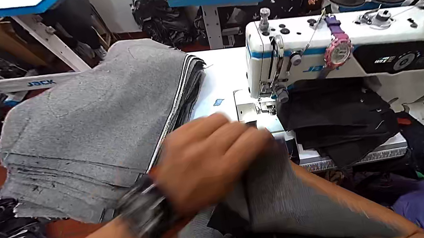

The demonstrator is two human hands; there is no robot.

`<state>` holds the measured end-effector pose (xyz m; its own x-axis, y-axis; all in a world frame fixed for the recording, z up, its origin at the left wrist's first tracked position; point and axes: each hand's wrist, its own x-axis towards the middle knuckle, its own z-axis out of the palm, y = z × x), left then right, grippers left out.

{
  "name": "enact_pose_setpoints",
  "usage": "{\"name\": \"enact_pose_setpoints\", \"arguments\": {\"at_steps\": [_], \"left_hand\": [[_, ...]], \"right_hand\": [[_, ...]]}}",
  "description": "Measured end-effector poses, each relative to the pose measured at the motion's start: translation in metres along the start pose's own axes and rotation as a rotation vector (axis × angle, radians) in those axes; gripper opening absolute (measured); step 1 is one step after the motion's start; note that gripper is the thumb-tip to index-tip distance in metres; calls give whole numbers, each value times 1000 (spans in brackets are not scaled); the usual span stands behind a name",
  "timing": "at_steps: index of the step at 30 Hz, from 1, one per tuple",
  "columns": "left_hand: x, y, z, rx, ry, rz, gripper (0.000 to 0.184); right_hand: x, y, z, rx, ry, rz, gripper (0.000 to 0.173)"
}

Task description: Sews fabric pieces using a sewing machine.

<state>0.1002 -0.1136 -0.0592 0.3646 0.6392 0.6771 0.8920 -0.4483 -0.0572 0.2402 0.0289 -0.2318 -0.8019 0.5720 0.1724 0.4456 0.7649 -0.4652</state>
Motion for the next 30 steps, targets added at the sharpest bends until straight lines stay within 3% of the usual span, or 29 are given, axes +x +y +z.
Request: {"name": "enact_pose_setpoints", "arguments": {"at_steps": [1, 3, 4, 5, 7, 11, 13, 15, 17, 19, 23, 25, 27, 29, 30], "left_hand": [[3, -10, 36, -27, -170, -99, 19], [-4, -33, 106, -151, -543, -370, 25], [-9, -46, 133, -214, -607, -467, 28], [-14, -56, 150, -242, -591, -512, 28], [-12, -65, 162, -263, -599, -567, 27], [2, -66, 165, -222, -665, -594, 26], [9, -69, 163, -214, -710, -587, 28], [19, -74, 163, -230, -765, -584, 30], [27, -80, 166, -254, -818, -613, 32], [32, -88, 172, -267, -861, -651, 36], [34, -93, 179, -276, -877, -678, 43], [36, -88, 176, -272, -890, -721, 43], [37, -84, 172, -276, -887, -784, 38], [39, -80, 169, -271, -879, -835, 35], [39, -78, 169, -263, -880, -847, 34]], "right_hand": [[0, 7, 15, 38, 118, -5, 40], [0, 15, 11, 38, 9, 80, 38], [-4, 29, 15, 91, 34, 71, 38], [-13, 41, 15, 236, 68, 103, 35], [-23, 37, -29, 520, -147, 352, 32], [17, 32, -60, 899, 44, 402, 24], [19, 47, -57, 817, -73, 113, 31], [18, 66, -48, 729, -199, -163, 24], [23, 65, -54, 733, -354, 17, 25], [25, 58, -60, 686, -369, 193, 23], [24, 58, -69, 638, -374, 339, 19], [21, 52, -65, 628, -322, 396, 18], [6, 43, -57, 515, -168, 325, 16], [-1, 38, -53, 279, -138, 282, 27], [4, 26, -58, 188, -243, 480, 38]]}}
